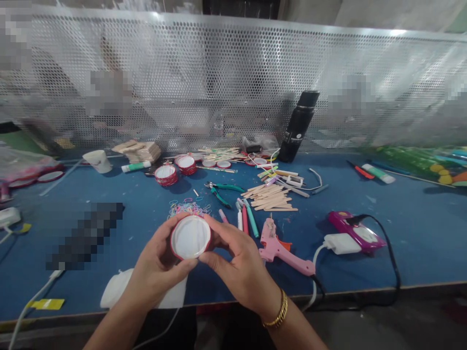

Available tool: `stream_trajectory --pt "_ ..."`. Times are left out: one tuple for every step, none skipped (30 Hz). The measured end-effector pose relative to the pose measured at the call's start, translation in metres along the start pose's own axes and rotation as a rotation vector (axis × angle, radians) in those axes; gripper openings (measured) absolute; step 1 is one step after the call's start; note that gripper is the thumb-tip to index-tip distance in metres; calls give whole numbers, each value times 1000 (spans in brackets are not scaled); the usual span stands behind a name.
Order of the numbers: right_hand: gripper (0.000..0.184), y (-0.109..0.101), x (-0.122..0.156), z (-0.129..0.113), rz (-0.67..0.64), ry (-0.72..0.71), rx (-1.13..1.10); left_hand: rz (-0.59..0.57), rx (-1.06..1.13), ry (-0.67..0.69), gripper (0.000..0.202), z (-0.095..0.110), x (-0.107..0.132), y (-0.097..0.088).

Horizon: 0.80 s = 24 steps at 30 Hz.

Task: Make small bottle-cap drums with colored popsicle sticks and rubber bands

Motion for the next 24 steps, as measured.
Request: stream_trajectory --pt "59 0 0 0 1 -9 16 6 19 -7 70 0 0 0" --pt "59 1 -1 1 4 -21 34 10 50 -20 71 1 0 0" --pt "59 2 -2 1 8 -37 56 17 92 -39 73 1 0 1" --pt "58 3 -2 1 9 -54 78 28 135 -70 74 1 0 1" --pt "58 5 -3 2 9 -71 98 49 172 -113 74 1 0 1" --pt "57 6 -4 2 4 -88 113 82 192 -164 71 1 -1 1" --pt "56 8 -4 3 -6 -99 124 125 193 -211 67 1 -2 1" --pt "56 10 -5 3 -21 -103 133 164 174 -249 60 1 -3 1" --pt "57 12 -6 4 -40 -98 141 196 139 -274 54 1 -4 1" --pt "59 13 -6 4 -61 -88 146 217 96 -283 48 1 -5 1" --pt "63 13 -7 5 -83 -76 152 234 54 -280 45 1 -7 1" --pt "67 12 -7 4 -100 -68 162 253 21 -271 43 1 -8 1" --pt "71 10 -9 3 -107 -67 178 276 1 -261 42 0 -9 1" --pt "73 8 -10 2 -102 -74 203 302 -9 -252 42 0 -9 1" --pt "72 4 -12 0 -89 -89 238 330 -14 -246 43 0 -10 1" --pt "69 1 -14 -4 -70 -108 283 348 -20 -239 43 0 -10 1" --pt "65 -3 -17 -7 -53 -125 333 358 -30 -232 44 0 -10 0" --pt "61 -6 -20 -11 -44 -142 381 361 -43 -224 44 0 -10 0" --pt "55 -9 -23 -15 -44 -158 429 358 -57 -216 43 0 -10 0" --pt "49 -11 -26 -19 -50 -176 471 350 -70 -207 43 0 -9 0" --pt "43 -12 -28 -23 -58 -195 505 334 -79 -199 42 1 -9 0" --pt "37 -11 -30 -25 -68 -211 531 315 -88 -190 41 1 -9 0" --pt "33 -10 -32 -27 -80 -222 543 295 -97 -182 40 1 -9 0" --pt "30 -8 -32 -28 -94 -225 545 278 -106 -173 39 1 -9 1"
Point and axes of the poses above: each hand's wrist, its own x-axis away from the middle knuckle, its own y-axis out of the palm, z = x × y, the point moved 1 cm from there along -x, towards the middle knuckle, and after that the axes turned 14 degrees about z, right-handed, at the moved point
